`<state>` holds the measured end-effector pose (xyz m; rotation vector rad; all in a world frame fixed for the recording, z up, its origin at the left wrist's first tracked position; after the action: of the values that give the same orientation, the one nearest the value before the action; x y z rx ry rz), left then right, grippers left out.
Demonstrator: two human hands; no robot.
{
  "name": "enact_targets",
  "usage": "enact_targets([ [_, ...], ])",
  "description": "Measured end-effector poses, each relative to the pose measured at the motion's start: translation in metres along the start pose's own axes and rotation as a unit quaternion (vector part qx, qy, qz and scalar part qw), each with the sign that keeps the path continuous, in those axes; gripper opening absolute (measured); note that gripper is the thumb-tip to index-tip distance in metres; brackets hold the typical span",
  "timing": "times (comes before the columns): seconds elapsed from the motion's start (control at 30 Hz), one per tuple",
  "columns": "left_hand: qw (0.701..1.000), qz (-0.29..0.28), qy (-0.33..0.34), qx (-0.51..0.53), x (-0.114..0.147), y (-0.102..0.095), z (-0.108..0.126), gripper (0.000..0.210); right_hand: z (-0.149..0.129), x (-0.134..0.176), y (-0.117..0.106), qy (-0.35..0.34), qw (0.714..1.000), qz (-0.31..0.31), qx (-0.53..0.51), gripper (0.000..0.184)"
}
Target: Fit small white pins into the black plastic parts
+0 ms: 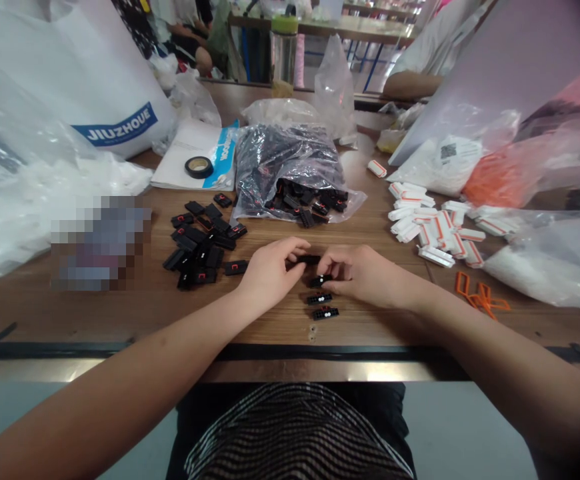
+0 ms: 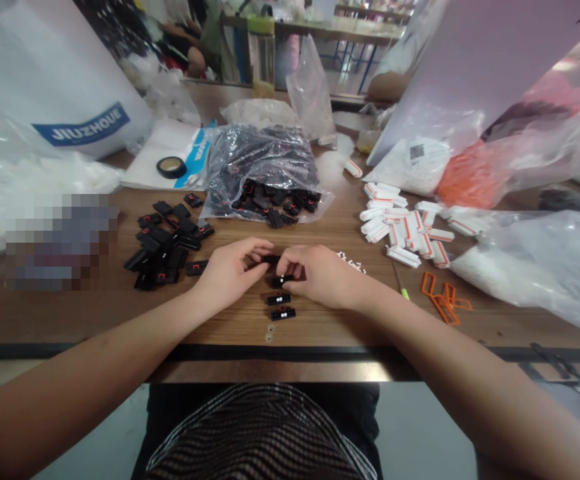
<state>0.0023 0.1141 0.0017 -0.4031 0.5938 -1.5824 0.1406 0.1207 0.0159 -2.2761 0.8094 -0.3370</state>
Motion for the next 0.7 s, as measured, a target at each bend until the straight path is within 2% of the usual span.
enact_targets([
  [0.1, 0.999, -0.009, 0.014, -0.036, 0.0, 0.002, 0.003, 0.026, -0.004, 0.002, 0.0, -0.019, 1.0, 0.01, 0.008, 0.029],
  [0.3, 0.997, -0.016, 0.013, -0.073, 0.002, 0.002, 0.007, 0.023, -0.009, 0.001, 0.0, -0.061, 0.99, 0.008, 0.129, 0.02],
  [0.53, 0.996, -0.019, 0.013, -0.081, 0.001, 0.002, 0.007, 0.021, -0.006, 0.003, 0.001, -0.05, 0.993, 0.002, 0.108, 0.024],
  [0.7, 0.997, -0.022, 0.011, -0.08, 0.001, 0.002, 0.007, 0.022, -0.014, 0.004, -0.004, -0.04, 0.997, -0.002, 0.062, 0.025],
])
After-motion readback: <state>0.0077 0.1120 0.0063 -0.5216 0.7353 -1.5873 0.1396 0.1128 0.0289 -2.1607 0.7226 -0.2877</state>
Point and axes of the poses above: each hand's wrist, its own x-axis away from the middle knuckle, its own y-axis out of the palm, z = x × y, the point moved 8 cm from there along -x, towards the middle knuckle, and after that the axes turned 10 degrees about -y, right-handed, at the moved point
